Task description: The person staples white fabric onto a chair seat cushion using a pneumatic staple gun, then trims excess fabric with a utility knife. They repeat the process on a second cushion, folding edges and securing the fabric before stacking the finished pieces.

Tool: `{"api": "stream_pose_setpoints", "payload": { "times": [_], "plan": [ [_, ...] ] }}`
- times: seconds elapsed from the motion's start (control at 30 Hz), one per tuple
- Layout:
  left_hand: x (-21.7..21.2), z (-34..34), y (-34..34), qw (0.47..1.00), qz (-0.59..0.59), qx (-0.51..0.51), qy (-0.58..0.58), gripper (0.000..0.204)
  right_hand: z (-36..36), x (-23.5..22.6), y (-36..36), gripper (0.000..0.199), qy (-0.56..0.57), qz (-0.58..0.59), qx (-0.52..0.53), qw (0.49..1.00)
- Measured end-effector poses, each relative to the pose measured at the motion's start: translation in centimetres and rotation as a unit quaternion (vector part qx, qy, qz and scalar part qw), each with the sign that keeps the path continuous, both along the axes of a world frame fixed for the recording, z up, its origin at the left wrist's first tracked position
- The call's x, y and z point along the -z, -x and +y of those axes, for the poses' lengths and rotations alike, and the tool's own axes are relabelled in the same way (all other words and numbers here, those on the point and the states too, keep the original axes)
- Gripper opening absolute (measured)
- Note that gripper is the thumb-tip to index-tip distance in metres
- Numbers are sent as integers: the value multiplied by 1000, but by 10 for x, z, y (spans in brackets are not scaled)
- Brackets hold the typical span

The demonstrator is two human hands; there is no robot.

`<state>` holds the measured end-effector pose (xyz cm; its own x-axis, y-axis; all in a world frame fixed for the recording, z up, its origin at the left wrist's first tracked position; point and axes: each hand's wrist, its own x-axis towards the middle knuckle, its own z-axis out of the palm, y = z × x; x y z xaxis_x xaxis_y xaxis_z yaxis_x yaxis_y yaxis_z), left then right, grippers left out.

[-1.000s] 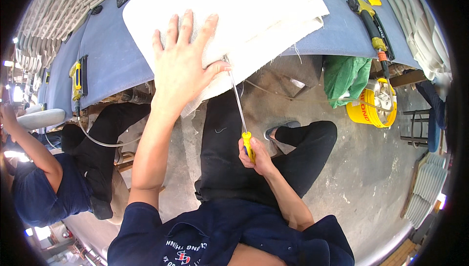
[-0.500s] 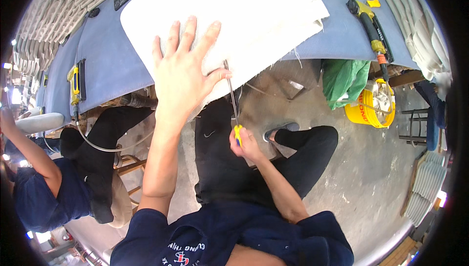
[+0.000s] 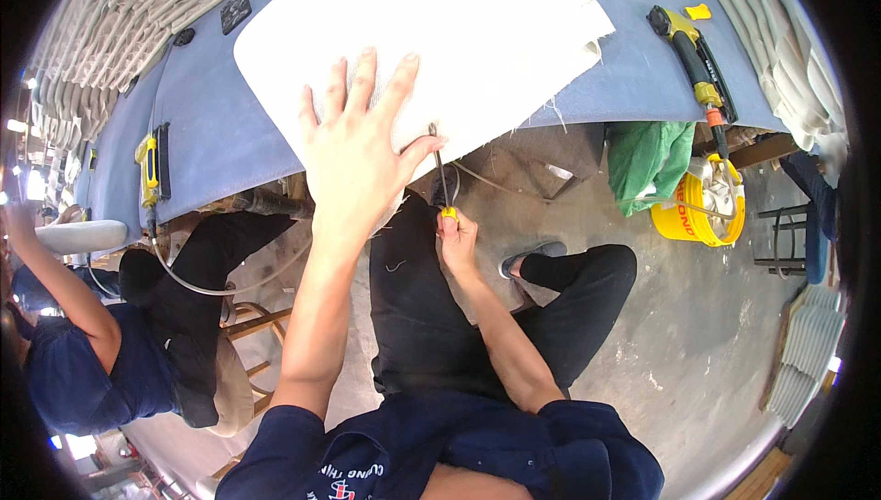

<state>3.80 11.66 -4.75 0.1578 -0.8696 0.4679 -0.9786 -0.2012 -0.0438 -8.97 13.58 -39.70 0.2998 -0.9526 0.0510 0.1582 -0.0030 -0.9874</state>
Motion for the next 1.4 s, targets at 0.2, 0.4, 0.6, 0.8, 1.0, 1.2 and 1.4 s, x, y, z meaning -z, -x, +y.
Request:
{"api": "stream_pose_setpoints", "payload": {
  "times": [0.2,0.4,0.6,0.8,1.0,1.2,1.4],
  "plan": [
    [2,2,-3,1000,-14,-18,-11,94,-22,-40,-6,37,112,168,204,958],
    [0,-2,-1,1000,-16,-13,-12,96,-56,-40,25,45,20,135,-57,989],
    [2,3,-4,1000,-21,-14,-15,93,-37,-69,67,43,-159,-63,-300,938],
    [-3,3,0,1000,2,4,-15,93,-19,-89,69,42,-136,-134,-364,912],
    [-3,5,-1,1000,5,-9,-17,93,-44,-89,34,29,57,91,-131,986],
    [-1,4,-2,1000,17,-3,-13,95,-77,-84,14,34,179,143,176,957],
    [-8,14,-7,998,36,40,-19,98,-84,-105,29,24,127,37,179,975]
  ]
}}
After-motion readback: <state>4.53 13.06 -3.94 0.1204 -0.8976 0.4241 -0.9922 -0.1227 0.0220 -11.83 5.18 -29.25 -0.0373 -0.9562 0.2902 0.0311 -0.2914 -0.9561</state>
